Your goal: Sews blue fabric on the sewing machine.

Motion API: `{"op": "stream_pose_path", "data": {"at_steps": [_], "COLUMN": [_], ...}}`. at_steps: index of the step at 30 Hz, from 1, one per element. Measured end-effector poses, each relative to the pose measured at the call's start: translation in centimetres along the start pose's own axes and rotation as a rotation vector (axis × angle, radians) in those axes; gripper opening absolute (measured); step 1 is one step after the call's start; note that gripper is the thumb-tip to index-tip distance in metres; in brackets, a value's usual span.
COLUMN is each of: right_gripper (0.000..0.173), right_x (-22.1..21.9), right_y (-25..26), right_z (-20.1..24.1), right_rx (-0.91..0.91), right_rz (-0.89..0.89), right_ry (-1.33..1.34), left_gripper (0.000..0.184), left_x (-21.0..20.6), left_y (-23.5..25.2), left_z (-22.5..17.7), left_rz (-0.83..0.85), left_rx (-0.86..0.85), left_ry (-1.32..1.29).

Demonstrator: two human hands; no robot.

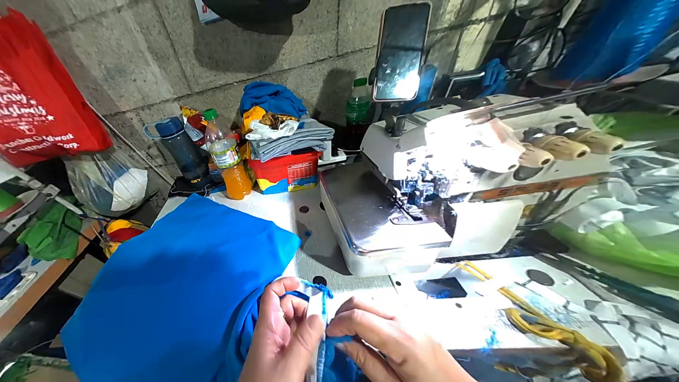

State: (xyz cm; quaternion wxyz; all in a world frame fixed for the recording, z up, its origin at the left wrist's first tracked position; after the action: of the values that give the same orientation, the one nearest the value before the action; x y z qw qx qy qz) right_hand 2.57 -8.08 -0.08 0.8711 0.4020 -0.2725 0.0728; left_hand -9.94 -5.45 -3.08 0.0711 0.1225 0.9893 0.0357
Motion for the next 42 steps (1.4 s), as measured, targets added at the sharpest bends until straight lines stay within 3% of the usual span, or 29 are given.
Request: {"op": "stream_pose_path", "data": {"at_steps": [2,3,6,9,11,13,16,20,23,25,31,36,42], "right_gripper": [0.013,0.013,0.015,0.020,0.030,0.034,0.019,0.024,0.019,0.021,0.030,0.031,0.017], "right_x": [0.2,0.3,1.5,3.6,3.3,1.6,-0.1,0.3,1.1,2.0,5.8,9.5,14.2], "right_y": [0.3,0.4,0.7,1.0,1.8,2.7,3.1,2.8,2.3,2.1,2.2,0.6,-1.6], "right_z": [0.4,0.4,-0.4,-2.7,-2.6,-0.7,0.8,-0.3,-0.9,-0.8,0.7,-0.2,-4.2], "right_rx": [0.030,0.042,0.005,-0.071,-0.035,0.060,0.062,-0.094,-0.169,-0.157,0.012,0.042,-0.121], "right_rz": [-0.012,-0.012,-0.082,-0.169,-0.046,0.176,0.317,0.315,0.405,0.440,0.464,0.487,0.352], "right_ry": [-0.014,-0.013,0.092,0.107,0.145,0.301,0.476,0.580,0.463,0.376,0.292,0.434,0.559], "left_gripper": [0.069,0.074,0.066,0.057,0.052,0.049,0.044,0.052,0.030,0.020,0.027,0.038,0.023], "left_x": [-0.6,-0.6,0.1,0.1,-0.6,-1.2,-1.0,-0.5,0.1,0.3,-0.4,1.0,10.4], "left_y": [-0.3,-0.4,-0.5,-0.8,-1.3,-1.4,-1.1,-1.1,-1.2,-1.2,-2.0,-3.0,-1.1], "left_z": [-0.1,-0.2,-1.1,-2.7,-4.2,-5.7,-7.3,-7.2,-6.3,-6.6,-9.2,-12.2,-14.2], "left_rz": [0.122,0.149,0.154,0.332,0.489,0.542,0.561,0.559,0.566,0.590,0.676,0.669,0.486], "left_rx": [-0.030,-0.042,-0.058,-0.049,-0.080,-0.118,-0.146,-0.112,-0.098,-0.159,-0.299,-0.431,-0.337], "left_ry": [0.101,0.132,0.105,-0.020,-0.039,0.012,0.118,0.459,0.688,0.758,0.929,0.807,0.740]}}
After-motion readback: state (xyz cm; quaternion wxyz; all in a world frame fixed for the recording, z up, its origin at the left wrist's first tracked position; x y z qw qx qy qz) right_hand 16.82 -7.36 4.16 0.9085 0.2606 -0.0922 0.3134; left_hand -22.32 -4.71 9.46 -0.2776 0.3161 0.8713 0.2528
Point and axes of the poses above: each hand's wrist, its own y-axis towards the middle knuckle, its own x-axis out of the back of the hand, z = x × y, the point moved 9 cm from there along y, towards the middle knuckle, and after that the axes turned 3 degrees about -z, right-handed, at the moved point
